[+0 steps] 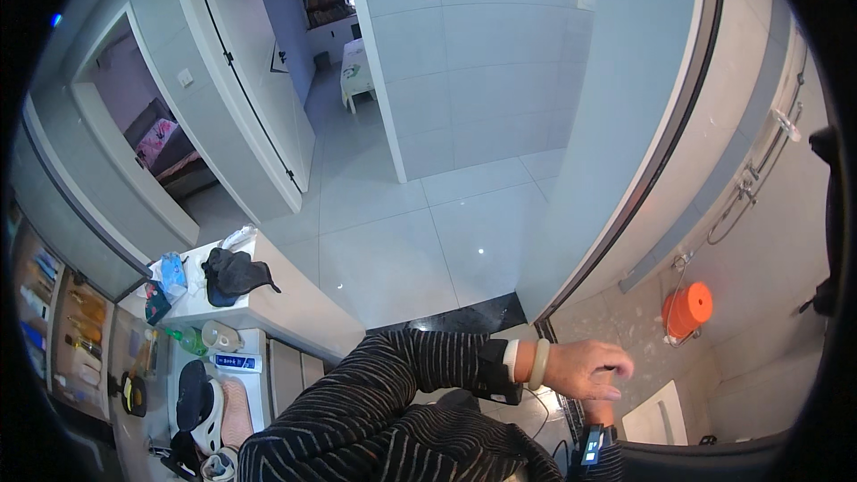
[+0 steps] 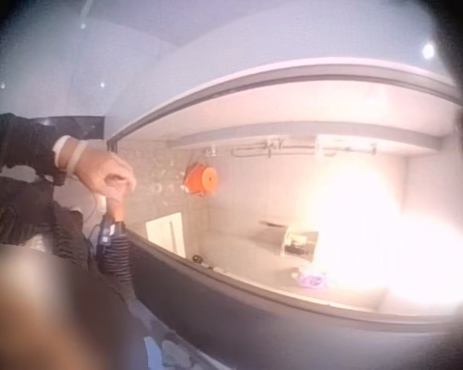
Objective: The person fills a blue basin with water from a shower head, places a pair of slippers into the basin, and then uses a squeegee to push water across the tiled bathroom floor toward the shower area.
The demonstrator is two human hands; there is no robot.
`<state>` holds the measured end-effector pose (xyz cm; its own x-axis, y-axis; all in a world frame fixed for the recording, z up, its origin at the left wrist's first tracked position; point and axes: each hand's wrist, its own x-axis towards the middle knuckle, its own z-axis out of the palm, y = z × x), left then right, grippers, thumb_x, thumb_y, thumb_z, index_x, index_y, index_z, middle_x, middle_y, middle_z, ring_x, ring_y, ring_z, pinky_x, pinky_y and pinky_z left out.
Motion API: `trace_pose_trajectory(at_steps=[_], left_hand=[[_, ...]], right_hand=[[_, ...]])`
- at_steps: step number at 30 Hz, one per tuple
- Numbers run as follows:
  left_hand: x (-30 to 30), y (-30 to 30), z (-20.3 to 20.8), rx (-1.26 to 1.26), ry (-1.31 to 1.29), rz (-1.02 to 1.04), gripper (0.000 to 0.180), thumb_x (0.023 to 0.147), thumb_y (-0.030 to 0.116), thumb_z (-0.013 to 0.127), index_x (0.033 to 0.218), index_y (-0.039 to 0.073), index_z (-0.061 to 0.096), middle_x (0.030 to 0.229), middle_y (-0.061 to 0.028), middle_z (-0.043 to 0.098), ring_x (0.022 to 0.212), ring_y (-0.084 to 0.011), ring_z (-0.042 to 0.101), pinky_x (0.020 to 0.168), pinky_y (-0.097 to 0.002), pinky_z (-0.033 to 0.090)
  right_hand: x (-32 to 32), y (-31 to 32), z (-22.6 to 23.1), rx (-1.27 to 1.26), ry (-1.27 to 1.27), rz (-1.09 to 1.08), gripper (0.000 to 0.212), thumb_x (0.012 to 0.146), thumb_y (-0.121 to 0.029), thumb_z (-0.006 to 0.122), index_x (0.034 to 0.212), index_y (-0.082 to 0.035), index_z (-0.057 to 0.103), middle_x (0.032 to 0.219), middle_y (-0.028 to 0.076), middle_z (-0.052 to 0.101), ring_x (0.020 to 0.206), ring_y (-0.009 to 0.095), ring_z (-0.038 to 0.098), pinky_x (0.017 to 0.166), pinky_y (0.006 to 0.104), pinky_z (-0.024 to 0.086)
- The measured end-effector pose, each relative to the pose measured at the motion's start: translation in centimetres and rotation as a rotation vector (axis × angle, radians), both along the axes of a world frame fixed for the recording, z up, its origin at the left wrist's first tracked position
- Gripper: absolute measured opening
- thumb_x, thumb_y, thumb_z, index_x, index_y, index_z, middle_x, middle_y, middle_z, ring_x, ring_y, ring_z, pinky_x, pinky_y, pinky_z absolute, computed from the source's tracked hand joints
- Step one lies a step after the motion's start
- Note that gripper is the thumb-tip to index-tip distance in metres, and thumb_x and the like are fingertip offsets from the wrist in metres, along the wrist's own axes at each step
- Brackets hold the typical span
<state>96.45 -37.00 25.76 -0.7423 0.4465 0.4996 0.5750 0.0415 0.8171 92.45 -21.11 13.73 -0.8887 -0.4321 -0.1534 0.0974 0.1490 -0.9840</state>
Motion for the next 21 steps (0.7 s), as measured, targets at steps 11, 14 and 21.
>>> trace_pose_trajectory(at_steps=[11,14,21], left_hand=[[-2.0,1.6,-3.2,0.034,-0.156,-0.068,0.049,0.096,0.030,0.052,0.060,-0.002,0.046,0.050,-0.0129,0.039,0.049,-0.0151,0.032,0.047,-0.0343,0.033],[-1.6,1.4,-2.5,0.031,-0.215,-0.186,0.049,0.097,0.030,0.050,0.059,-0.001,0.046,0.048,-0.0106,0.040,0.048,-0.0142,0.033,0.045,-0.0339,0.032],[-3.6,2.1,-0.5,0.051,-0.460,-0.388,0.050,0.096,0.031,0.049,0.056,0.001,0.046,0.047,-0.0031,0.040,0.046,-0.0111,0.034,0.044,-0.0332,0.031]], right_hand=[[-1.1,0.9,-5.5,-0.075,-0.575,0.080,0.013,0.082,-0.012,0.062,0.081,-0.001,0.056,0.073,0.007,0.055,0.069,0.017,0.053,0.055,0.0342,0.042],[-1.1,1.3,-7.5,-0.011,-0.676,0.097,0.013,0.080,-0.012,0.063,0.082,-0.002,0.056,0.073,0.007,0.055,0.069,0.017,0.054,0.055,0.0345,0.043],[-3.0,0.1,-10.7,0.026,-0.797,0.096,0.015,0.076,-0.011,0.065,0.083,-0.002,0.056,0.074,0.008,0.054,0.070,0.019,0.054,0.055,0.0353,0.043]])
